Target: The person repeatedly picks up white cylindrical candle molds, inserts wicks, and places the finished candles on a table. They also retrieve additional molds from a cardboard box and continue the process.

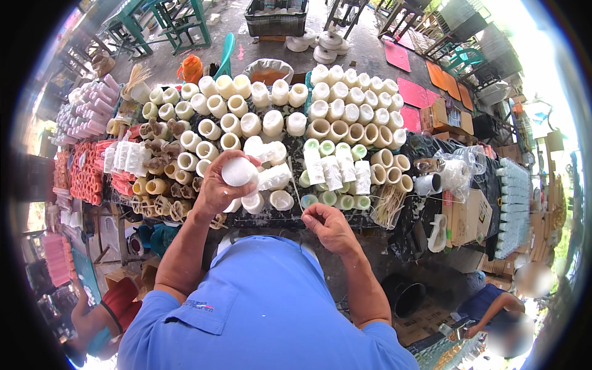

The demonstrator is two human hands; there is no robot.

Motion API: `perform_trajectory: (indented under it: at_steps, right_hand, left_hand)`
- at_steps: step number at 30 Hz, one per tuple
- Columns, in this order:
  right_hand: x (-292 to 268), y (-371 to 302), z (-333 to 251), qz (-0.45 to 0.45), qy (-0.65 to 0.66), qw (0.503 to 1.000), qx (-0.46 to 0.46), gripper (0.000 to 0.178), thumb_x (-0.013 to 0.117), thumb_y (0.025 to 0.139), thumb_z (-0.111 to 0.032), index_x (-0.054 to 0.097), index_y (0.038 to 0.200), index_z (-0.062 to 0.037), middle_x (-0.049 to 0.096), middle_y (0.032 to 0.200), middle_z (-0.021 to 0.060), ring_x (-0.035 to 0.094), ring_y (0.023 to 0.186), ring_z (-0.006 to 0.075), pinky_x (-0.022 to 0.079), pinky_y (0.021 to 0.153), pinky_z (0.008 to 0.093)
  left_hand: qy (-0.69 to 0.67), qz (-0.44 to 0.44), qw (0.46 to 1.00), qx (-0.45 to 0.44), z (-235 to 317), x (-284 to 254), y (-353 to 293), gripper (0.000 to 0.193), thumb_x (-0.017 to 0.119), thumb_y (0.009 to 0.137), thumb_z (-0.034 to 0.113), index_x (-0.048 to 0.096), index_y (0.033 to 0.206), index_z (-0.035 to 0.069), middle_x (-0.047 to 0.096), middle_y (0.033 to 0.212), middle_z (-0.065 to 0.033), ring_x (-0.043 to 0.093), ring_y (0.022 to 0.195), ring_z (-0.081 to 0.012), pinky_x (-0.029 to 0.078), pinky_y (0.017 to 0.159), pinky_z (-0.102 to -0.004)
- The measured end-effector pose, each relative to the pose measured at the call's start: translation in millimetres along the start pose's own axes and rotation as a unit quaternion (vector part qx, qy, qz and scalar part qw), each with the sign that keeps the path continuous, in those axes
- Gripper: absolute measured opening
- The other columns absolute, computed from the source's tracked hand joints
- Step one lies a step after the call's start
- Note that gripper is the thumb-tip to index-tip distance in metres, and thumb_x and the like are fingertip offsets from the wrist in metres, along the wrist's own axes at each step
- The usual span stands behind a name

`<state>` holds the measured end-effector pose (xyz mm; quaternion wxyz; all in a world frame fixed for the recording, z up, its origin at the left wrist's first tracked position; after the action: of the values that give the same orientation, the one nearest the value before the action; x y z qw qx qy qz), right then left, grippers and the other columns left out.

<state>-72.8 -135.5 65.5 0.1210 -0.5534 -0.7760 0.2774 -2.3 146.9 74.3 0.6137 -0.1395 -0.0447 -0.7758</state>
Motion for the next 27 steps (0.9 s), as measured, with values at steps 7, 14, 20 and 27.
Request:
perform_trajectory:
  at_steps: [7,14,20,27]
  right_hand:
    - [39.2,23.1,-42.4,0.023,-0.024,0.992,-0.122,0.019,0.070,0.104,-0.018,0.072,0.109,0.0003,0.069,0.088,-0.0016,0.056,0.080,0.0079,0.048,0.073,0.0265]
    - [61.8,22.2,-63.4,-0.024,-0.110,0.986,-0.126,0.016,0.070,0.102,-0.015,0.070,0.104,0.0004,0.066,0.077,0.0029,0.053,0.073,0.0106,0.048,0.069,0.0303]
    - [68.7,22.8,-60.4,-0.021,-0.087,0.985,-0.146,0.009,0.072,0.098,-0.008,0.069,0.102,-0.0007,0.061,0.074,0.0030,0.049,0.070,0.0103,0.045,0.065,0.0305]
    - [69.9,25.7,-52.2,-0.022,-0.124,0.976,-0.175,0.008,0.073,0.096,-0.004,0.069,0.102,-0.0008,0.066,0.077,0.0008,0.051,0.072,0.0081,0.047,0.068,0.0283]
  left_hand:
    - [0.083,-0.188,0.978,0.042,10.4,3.9,-12.3,0.060,0.086,0.062,0.001,0.073,0.120,0.009,0.053,0.158,-0.0109,0.052,0.143,-0.0249,0.040,0.119,-0.0421]
    - [0.017,-0.131,0.991,0.007,20.4,-6.3,-18.8,0.067,0.088,0.055,0.010,0.076,0.120,0.008,0.064,0.141,-0.0113,0.057,0.136,-0.0255,0.040,0.119,-0.0426]
    - [-0.072,-0.082,0.994,-0.001,21.5,-16.9,-23.2,0.066,0.087,0.059,0.003,0.074,0.123,0.006,0.068,0.130,-0.0095,0.065,0.123,-0.0220,0.049,0.110,-0.0396]
    - [-0.022,-0.101,0.994,0.024,21.3,-27.2,-21.9,0.060,0.091,0.066,-0.001,0.072,0.123,0.005,0.070,0.129,-0.0086,0.064,0.126,-0.0204,0.048,0.112,-0.0377]
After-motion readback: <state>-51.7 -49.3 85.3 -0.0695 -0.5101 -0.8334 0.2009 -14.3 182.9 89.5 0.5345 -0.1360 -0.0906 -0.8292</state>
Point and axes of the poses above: each hand's wrist, its own y-axis towards the middle knuckle, its own x-axis out of the palm, z = x × y, the point moved 3 cm from there along y, towards the middle knuckle
